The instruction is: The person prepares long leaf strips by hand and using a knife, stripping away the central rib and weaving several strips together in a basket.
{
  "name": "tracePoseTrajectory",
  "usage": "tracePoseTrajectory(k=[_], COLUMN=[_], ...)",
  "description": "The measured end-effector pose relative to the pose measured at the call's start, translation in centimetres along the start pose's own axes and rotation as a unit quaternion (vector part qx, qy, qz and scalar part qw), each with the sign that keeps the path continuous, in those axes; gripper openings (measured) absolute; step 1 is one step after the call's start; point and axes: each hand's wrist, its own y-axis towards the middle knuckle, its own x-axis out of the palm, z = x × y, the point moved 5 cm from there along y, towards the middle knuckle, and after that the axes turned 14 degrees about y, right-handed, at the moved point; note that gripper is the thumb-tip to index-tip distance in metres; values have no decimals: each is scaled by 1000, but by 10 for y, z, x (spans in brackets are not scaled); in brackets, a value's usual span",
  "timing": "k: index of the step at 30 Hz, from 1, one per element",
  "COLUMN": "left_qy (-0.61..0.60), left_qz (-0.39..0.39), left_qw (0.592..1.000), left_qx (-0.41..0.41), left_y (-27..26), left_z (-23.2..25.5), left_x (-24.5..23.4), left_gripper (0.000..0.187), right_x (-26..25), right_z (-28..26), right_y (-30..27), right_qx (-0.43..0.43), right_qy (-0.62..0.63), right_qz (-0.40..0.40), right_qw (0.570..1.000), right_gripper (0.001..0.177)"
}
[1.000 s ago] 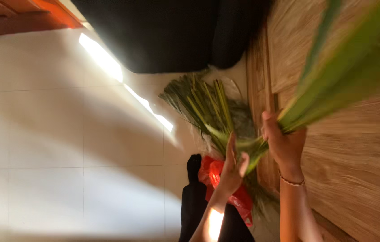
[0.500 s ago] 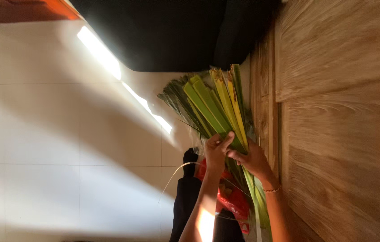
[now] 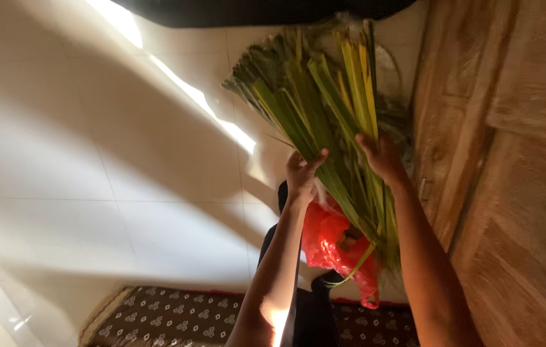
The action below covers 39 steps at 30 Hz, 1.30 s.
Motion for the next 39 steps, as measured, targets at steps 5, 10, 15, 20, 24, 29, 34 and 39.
tracePoseTrajectory(k=[5,10,15,20,24,29,34,39], left_qy=[26,42,-31,-48,195,235,28,34], left_qz=[-12,-51,-81,-120,-81,-150,-200,-174], left_qw=[999,998,996,990,976,954,979,984], left_qx=[21,-15,-33,-59,52,108,26,22], left_y=[16,-1,-30,-45,-53,-77,-82,-48], left_z=[-46,-78,-81,-94,-90,-79,-106,-138], left_x=[-10,-15,-24,-24,-18,13,13,-21], left_gripper=[33,27,28,31,22,61,82,71], right_x=[32,80,74,78,73,72,28,44], right_z=[11,-26,-51,-68,-90,-66,-42,10], right_y=[49,4,-32,-67,-86,-83,-39,38], right_qx=[-34,-102,-40,56,-163,-111,-61,-183], right_qy=[16,157,359,227,113,-4,-5,-32], right_qz=[31,-39,6,6,2,25,59,124], right_qw=[999,982,932,972,980,994,996,975], right_gripper=[52,54,26,28,50,52,47,53])
